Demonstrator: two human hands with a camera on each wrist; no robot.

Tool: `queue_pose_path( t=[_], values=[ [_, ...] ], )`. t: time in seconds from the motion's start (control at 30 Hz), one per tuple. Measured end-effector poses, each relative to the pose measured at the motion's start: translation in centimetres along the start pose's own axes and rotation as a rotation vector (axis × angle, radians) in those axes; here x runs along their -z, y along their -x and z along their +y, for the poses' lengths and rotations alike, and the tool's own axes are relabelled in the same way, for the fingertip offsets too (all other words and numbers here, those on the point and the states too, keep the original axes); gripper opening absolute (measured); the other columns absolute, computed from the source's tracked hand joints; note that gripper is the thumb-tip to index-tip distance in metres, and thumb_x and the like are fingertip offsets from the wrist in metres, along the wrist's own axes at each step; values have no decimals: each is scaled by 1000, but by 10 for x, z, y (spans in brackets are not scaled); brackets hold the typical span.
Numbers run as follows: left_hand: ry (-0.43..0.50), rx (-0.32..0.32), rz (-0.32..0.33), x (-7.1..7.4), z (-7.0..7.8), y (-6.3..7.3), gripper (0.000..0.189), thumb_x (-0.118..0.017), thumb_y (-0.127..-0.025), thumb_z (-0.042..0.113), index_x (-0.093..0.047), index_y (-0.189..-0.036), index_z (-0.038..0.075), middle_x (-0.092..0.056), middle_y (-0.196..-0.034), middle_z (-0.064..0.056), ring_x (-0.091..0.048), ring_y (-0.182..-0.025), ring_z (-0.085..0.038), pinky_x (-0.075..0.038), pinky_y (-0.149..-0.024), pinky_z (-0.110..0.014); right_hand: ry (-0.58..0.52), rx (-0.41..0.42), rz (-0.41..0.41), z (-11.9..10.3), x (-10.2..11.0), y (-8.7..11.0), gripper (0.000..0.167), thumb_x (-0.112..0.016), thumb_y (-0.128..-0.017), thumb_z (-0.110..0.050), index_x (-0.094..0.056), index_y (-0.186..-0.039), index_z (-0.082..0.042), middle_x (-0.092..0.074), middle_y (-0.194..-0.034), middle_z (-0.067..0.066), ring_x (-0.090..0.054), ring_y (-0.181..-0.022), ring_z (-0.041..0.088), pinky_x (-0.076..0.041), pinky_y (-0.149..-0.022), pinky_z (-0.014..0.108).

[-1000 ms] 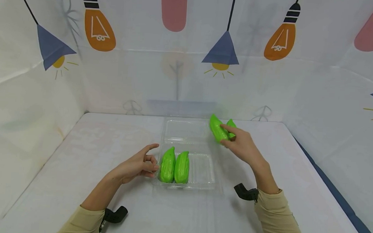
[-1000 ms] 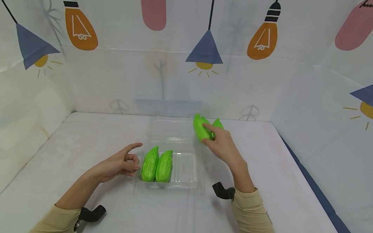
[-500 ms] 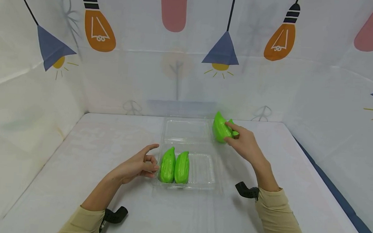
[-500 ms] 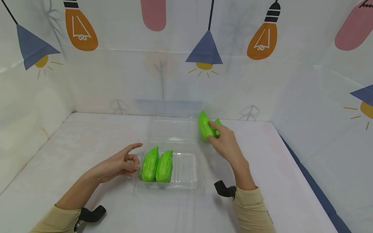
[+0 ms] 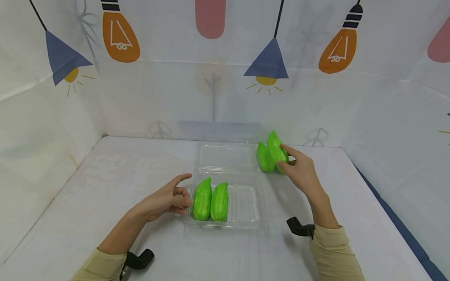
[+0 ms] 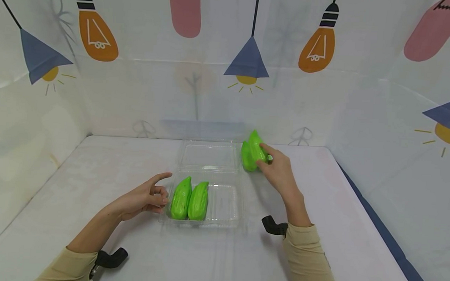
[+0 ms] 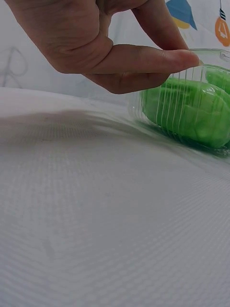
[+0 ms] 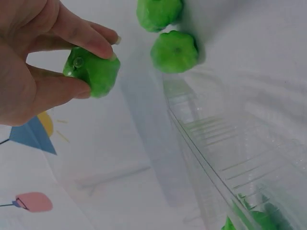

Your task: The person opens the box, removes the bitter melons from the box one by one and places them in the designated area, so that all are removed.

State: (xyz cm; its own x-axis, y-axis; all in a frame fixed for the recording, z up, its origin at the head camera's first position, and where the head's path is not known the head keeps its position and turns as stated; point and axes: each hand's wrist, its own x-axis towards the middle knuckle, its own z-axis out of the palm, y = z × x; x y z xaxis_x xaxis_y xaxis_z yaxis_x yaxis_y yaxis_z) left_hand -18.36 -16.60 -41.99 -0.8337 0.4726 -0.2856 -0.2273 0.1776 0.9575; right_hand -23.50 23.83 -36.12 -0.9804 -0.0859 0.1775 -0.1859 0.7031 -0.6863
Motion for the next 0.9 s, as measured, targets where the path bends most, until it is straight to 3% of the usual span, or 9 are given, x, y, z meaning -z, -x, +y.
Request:
queue_pose_path(
  t=[0.33, 0.9],
  values=[
    [5, -4, -4, 0, 0, 1, 91, -69, -91, 11, -8, -159, 19, -54, -91, -2, -62, -73, -13, -59, -71, -26, -9, 16, 86, 15, 1, -4, 57, -65, -95, -20, -47, -148, -12, -53, -143, 23, -68, -108, 42, -56, -78, 40],
    [9, -2, -4, -1, 0, 1, 92, -69, -91, 10, -8, -159, 19, -53, -91, -3, -62, -72, -13, -59, -71, -26, -13, -32, 145, 37, 2, -7, 57, -63, -96, -19, -46, -149, -9, -55, -138, 28, -68, -106, 42, -56, -78, 39]
  ],
)
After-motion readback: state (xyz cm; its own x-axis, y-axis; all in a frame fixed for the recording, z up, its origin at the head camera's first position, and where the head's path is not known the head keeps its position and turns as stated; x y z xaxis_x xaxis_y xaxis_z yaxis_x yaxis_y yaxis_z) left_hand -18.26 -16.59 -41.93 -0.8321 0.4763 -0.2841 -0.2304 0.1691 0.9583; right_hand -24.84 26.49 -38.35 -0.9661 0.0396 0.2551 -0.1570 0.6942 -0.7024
